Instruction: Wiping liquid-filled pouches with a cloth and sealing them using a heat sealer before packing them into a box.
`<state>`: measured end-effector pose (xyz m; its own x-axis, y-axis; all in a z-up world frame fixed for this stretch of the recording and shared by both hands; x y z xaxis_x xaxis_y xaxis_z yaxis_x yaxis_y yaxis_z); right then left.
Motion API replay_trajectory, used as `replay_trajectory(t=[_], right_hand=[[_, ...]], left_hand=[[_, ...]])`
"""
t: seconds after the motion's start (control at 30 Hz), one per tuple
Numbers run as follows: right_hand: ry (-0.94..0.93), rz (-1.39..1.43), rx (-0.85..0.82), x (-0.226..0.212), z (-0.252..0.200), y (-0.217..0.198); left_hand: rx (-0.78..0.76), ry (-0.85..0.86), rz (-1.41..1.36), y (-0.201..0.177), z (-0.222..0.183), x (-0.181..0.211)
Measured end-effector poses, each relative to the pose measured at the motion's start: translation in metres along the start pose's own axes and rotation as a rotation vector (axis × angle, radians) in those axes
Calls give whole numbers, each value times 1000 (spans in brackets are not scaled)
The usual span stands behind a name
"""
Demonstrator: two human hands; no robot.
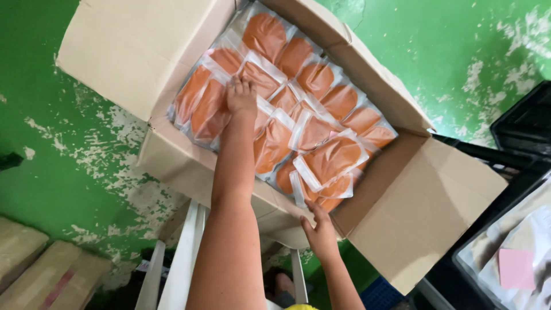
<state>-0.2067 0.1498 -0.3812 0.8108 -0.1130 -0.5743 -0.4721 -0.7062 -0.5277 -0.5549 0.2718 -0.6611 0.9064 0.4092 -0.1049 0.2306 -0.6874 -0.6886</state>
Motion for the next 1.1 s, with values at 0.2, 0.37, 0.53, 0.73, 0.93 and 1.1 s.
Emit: replay_trajectory(t=[0.2,0.37,0.53,0.73,0.93,1.1], right_hand=[[140,45,9,35,-11,-6],[145,32,-3,29,-9,-9],[81,27,-7,3,18,-26],[67,35,39,-67,38,-46],[57,38,-15,-78,31,-40],[131,67,-36,-32,21,-25]], left_hand=[[-38,68,210,-22,-11,-3],[-38,-35,103,22,37,8],[40,-31,161,31,30,5],[-11,4,169,-37,-39,-13],[-41,-4,227,-51,-35,-20],[-57,36,102,-8,15,-16]])
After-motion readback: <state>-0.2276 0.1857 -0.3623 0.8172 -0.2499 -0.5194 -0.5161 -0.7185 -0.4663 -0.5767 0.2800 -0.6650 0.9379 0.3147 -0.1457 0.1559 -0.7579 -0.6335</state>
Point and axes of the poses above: each hand's wrist, its own z-axis towards the middle knuckle, its own y-axis out of the palm, x = y × z, the point moved 3 cm from there along z, towards the middle knuckle, and after that the axes turned 3 degrees about z, right-handed, at the moved point
